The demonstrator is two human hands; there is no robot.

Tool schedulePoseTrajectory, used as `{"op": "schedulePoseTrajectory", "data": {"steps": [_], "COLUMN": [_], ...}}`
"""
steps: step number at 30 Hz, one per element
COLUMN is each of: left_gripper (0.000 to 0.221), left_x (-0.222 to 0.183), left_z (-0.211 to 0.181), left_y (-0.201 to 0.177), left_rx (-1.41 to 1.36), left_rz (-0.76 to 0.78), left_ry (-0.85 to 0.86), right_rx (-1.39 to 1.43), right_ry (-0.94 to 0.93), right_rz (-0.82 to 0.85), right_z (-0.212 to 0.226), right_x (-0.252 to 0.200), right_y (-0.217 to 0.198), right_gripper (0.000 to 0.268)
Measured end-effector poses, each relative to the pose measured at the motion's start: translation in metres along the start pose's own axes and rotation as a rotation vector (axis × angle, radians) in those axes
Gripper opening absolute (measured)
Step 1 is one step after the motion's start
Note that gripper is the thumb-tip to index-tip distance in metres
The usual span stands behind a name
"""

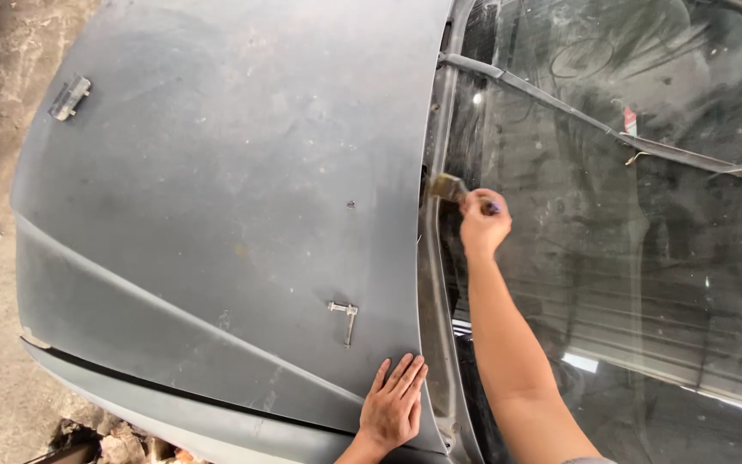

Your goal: The person uses a brush to scrub the rubber seal and the surface of a car's windshield. They start at the base of the windshield near the hood and move along the edges and across the glass, cleaning the area thoroughly.

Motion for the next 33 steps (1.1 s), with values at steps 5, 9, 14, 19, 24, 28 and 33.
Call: {"op": "schedulePoseTrajectory", "data": {"steps": [5, 9, 14, 19, 24, 28, 33], "left_gripper": [0.051, 0.052, 0.051, 0.051, 0.05, 0.051, 0.051], "left_x": [0.003, -0.001, -0.003, -0.005, 0.001, 0.0, 0.001], "left_z": [0.005, 0.0, -0.001, -0.009, 0.001, 0.001, 0.0], "left_y": [-0.004, 0.002, 0.006, -0.006, 0.005, 0.005, 0.001], "left_rx": [-0.063, -0.04, -0.018, -0.061, -0.029, -0.053, -0.045], "left_rz": [0.008, 0.018, -0.027, 0.024, -0.03, -0.011, -0.006], "left_ry": [0.003, 0.009, 0.008, 0.011, 0.033, 0.016, 0.014], "right_rx": [-0.454, -0.337, -0.372, -0.435, -0.157, -0.232, -0.366], "right_ry": [0.151, 0.209, 0.096, 0.089, 0.241, -0.138, -0.14], "right_rz": [-0.006, 0.172, 0.044, 0.259, 0.148, 0.527, 0.323], "right_z": [0.035, 0.049, 0.016, 0.038, 0.077, 0.055, 0.033], "right_x": [0.023, 0.011, 0.05, 0.037, 0.027, 0.015, 0.019], "right_y": [-0.034, -0.007, -0.02, -0.016, -0.012, 0.009, -0.001], "right_gripper": [0.009, 0.006, 0.004, 0.011, 0.003, 0.032, 0.008]}}
Point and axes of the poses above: each hand's wrist, its own x-axis towards the middle knuckle, its own y-axis out of the palm, z = x × y, the point moved 1 cm from there along x, towards the middle knuckle, and after that the axes turned 11 degrees about z, right-handed, at the moved point
